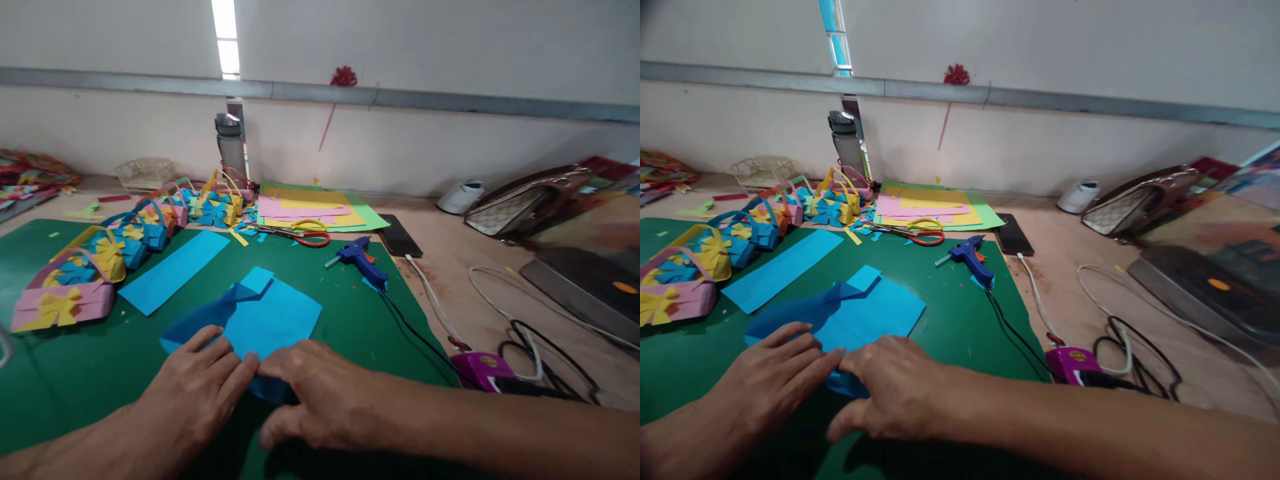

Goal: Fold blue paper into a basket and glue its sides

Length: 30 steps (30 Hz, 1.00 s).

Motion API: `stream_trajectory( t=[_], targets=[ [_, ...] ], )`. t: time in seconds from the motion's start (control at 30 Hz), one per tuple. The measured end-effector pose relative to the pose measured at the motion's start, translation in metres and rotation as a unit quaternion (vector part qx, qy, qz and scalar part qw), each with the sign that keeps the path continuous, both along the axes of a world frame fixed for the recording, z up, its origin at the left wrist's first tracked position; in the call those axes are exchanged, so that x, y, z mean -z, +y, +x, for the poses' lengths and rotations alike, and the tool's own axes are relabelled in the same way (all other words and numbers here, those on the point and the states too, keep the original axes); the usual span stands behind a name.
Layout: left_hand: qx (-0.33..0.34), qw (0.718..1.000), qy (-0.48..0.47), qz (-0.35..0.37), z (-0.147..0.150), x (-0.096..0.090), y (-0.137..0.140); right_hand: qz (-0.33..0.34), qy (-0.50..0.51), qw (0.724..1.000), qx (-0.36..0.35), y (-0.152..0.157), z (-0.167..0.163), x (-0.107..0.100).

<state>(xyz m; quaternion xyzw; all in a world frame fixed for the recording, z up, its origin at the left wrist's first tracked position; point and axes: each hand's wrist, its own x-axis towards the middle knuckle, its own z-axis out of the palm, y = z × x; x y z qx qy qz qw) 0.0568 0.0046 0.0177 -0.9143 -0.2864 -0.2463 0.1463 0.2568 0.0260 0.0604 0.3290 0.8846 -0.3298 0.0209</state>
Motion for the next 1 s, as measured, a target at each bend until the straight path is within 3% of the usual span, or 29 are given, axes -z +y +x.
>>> stream_trajectory(
  t=[0.1, 0.2, 0.4, 0.67, 0.9, 1.0],
  targets=[
    [0.008, 0.998, -0.03, -0.058, -0.004, 0.005, 0.0, 0.059, 0.022, 0.998, -0.032, 0.023, 0.027, 0.001],
    [0.017, 0.993, -0.056, -0.1, -0.011, 0.004, 0.003, 0.148, -0.027, 0.986, -0.072, 0.042, 0.046, 0.002],
    [0.039, 0.983, -0.059, -0.171, -0.03, -0.009, 0.01, 0.226, -0.061, 0.959, -0.162, 0.047, 0.047, 0.013],
    [0.042, 0.976, -0.064, -0.203, -0.039, -0.013, 0.008, 0.212, 0.013, 0.959, -0.188, 0.035, 0.04, 0.026],
    [0.008, 0.966, -0.082, -0.245, -0.043, -0.015, 0.001, 0.23, -0.022, 0.957, -0.177, 0.027, 0.034, 0.033],
    [0.006, 0.97, -0.103, -0.219, -0.046, -0.011, -0.004, 0.248, -0.016, 0.952, -0.177, 0.026, 0.034, 0.037]
  ],
)
